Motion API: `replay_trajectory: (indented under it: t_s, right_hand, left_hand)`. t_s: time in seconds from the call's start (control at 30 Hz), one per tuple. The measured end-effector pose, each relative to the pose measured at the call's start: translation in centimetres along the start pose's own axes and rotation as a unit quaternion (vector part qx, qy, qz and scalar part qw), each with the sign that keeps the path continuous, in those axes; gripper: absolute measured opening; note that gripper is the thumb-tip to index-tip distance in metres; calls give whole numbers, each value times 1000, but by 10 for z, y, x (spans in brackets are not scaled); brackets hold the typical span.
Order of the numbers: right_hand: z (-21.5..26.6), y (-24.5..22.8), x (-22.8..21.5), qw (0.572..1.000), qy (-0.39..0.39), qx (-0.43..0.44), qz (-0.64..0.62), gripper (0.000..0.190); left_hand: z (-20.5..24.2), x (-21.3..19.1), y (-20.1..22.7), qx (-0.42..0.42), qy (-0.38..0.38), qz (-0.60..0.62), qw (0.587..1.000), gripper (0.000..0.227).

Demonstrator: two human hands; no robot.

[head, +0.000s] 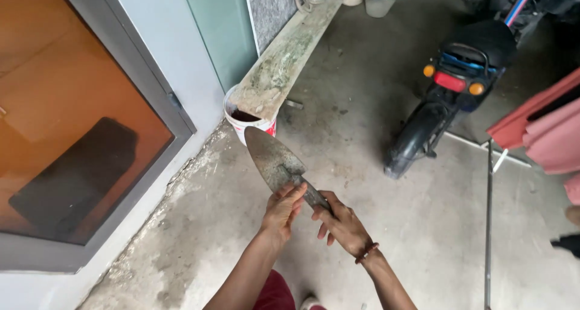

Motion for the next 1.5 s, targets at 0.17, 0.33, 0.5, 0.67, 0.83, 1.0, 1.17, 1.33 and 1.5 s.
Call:
replay_trajectory:
  t_s: [0.17, 0.33, 0.5, 0.67, 0.83, 1.0, 1.17, 1.33, 1.5]
  right_hand:
    - [-87, -7, -54, 999, 3, 39, -14, 47]
    - [-190, -37, -118, 999, 13, 32, 7, 44]
    - [-287, -88, -198, 997, 61, 41, 26, 45]
    - [-351, -117, -251, 996, 91, 23, 14, 45]
    - [-406, -122, -299, 993, 111, 26, 22, 44]
    - [-475, -118, -360, 987, 108, 90, 82, 48]
    - [-563, -138, -433, 990, 87, 56, 96, 51]
    - [-646, -166, -517, 992, 55, 13, 115, 54]
    - [-704, -203, -566, 943, 42, -181, 278, 52]
  left_hand:
    - [-88, 18, 25, -18, 28, 42, 999, 52]
    - [-192, 55, 83, -20, 7, 77, 997, 47]
    - [-281, 122, 175, -8, -41, 74, 996, 45]
    - [-374, 151, 213, 35, -85, 97, 991, 54]
    - [-420, 188, 244, -26, -64, 112, 991, 50]
    - [-519, 220, 259, 24, -124, 177, 976, 30]
    - [-619, 261, 310, 50, -120, 167, 977, 21]
    - [-686, 325, 378, 84, -115, 171, 975, 27]
    - [-713, 366, 395, -19, 9, 122, 992, 51]
Point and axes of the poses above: each hand's wrist, its own z-axis away from the middle knuckle, its own x-axis out of the palm, y = z × x, the point moved 10 cm from there along -z, towards the middle knuckle, and after that the axes turned 7 degrees about -y, right-handed, at the moved point
